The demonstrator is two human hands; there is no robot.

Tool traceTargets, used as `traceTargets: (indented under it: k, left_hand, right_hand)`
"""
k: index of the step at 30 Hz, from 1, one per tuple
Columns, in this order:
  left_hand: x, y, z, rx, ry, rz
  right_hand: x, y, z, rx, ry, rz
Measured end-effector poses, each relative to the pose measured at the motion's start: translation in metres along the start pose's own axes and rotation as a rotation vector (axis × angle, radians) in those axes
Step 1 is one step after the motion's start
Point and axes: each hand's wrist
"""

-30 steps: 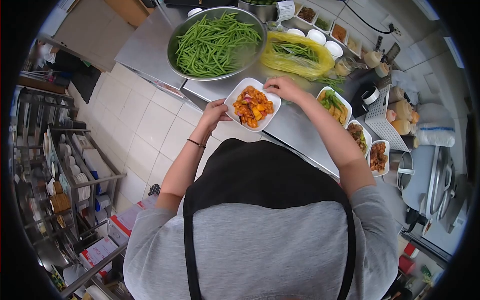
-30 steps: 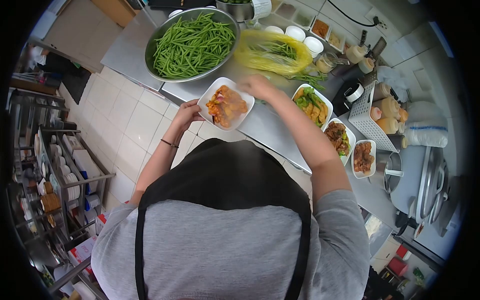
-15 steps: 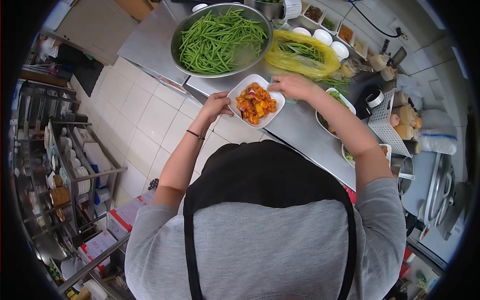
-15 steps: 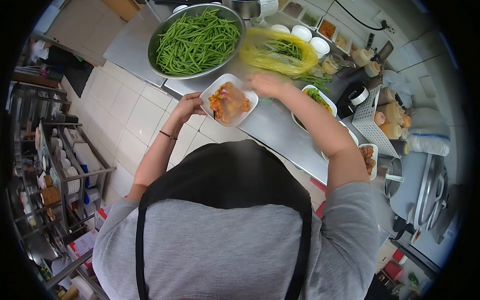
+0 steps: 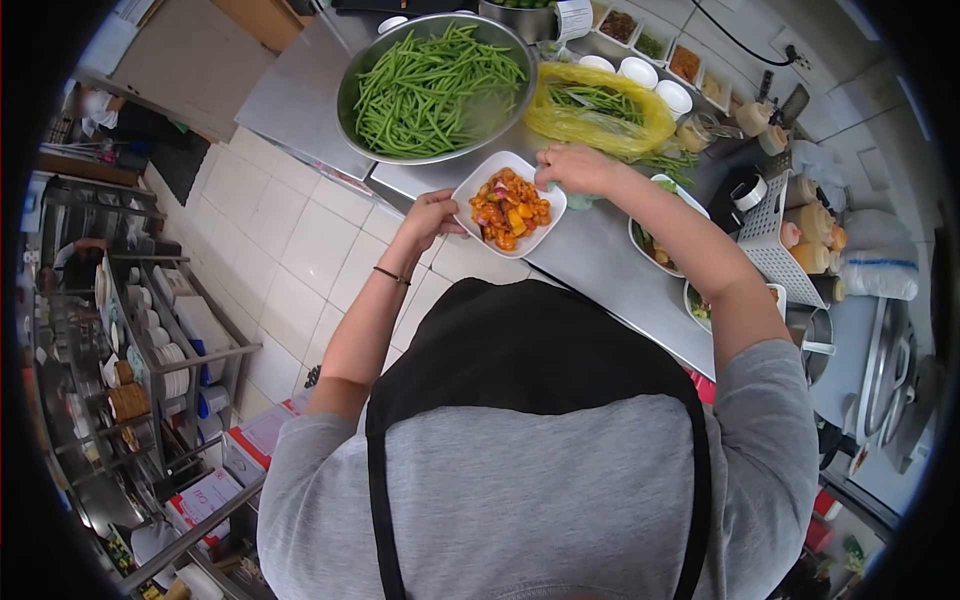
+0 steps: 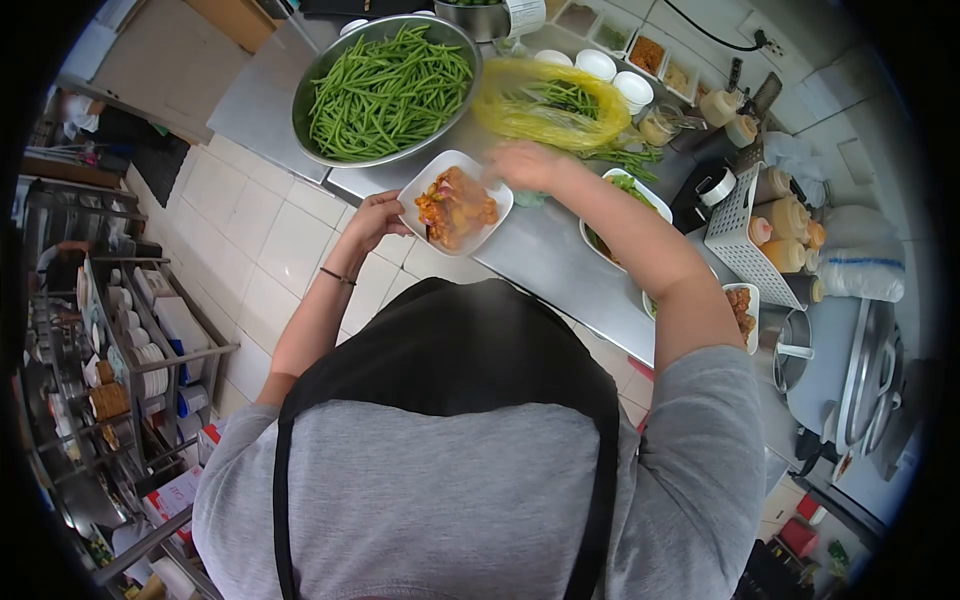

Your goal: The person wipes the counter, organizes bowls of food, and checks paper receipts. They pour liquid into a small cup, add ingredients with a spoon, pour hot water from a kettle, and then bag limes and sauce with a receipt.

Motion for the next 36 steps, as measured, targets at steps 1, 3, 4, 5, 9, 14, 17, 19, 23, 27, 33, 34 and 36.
traceTargets:
  k: [1, 3, 4, 5, 9, 14, 17, 19, 23, 27, 33, 34, 36]
  left_hand:
    - [-0.001, -0.001, 0.001, 0.005, 0.009, -0.01]
    - [-0.006, -0.003, 0.001, -0.003, 0.02, -0.012]
    - [-0.008, -0.004, 0.0, -0.008, 0.034, -0.016]
    - [-0.01, -0.006, -0.001, -0.012, 0.033, -0.016]
    - [-0.011, -0.022, -0.008, -0.03, 0.102, -0.134]
    - [-0.02, -0.043, -0.011, -0.045, 0.106, -0.293]
    - [-0.031, -0.042, -0.013, -0.048, 0.134, -0.317]
    - [-0.033, -0.043, -0.012, -0.059, 0.153, -0.34]
    - [-0.031, -0.043, -0.012, -0.008, 0.113, -0.307]
    - [-0.035, -0.027, -0.022, 0.097, 0.029, -0.294]
    - [-0.032, -0.027, -0.017, 0.114, -0.019, -0.297]
    - [-0.032, -0.027, -0.016, 0.115, -0.021, -0.295]
    - [-0.031, -0.029, -0.015, 0.095, -0.021, -0.315]
  right_hand:
    - [0.003, -0.001, 0.001, -0.003, 0.002, -0.002]
    - [0.009, -0.002, 0.002, -0.064, -0.138, -0.054]
    - [0.013, 0.001, -0.002, -0.066, -0.136, -0.057]
    - [0.018, 0.008, -0.009, -0.194, -0.16, 0.107]
    - [-0.002, 0.019, -0.039, -0.458, 0.062, 0.252]
    - [-0.048, -0.002, -0.044, -0.363, 0.26, -0.063]
    - [-0.05, 0.0, -0.042, -0.363, 0.301, -0.123]
    - [-0.047, -0.002, -0.04, -0.379, 0.426, -0.087]
    - [-0.017, -0.013, -0.043, -0.612, 0.233, 0.138]
    - [-0.009, -0.005, -0.041, -0.522, 0.489, 0.202]
    - [-0.021, -0.001, -0.002, -0.53, 0.579, 0.343]
    - [-0.023, -0.001, 0.003, -0.511, 0.533, 0.358]
    - [-0.021, -0.005, 0.008, -0.532, 0.47, 0.339]
Point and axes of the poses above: each hand's wrist, its own z-axis towards the middle knuckle, its own x-axis out of the back of the hand, y = z × x, and after that the axes turned 5 degrees about x, right-handed
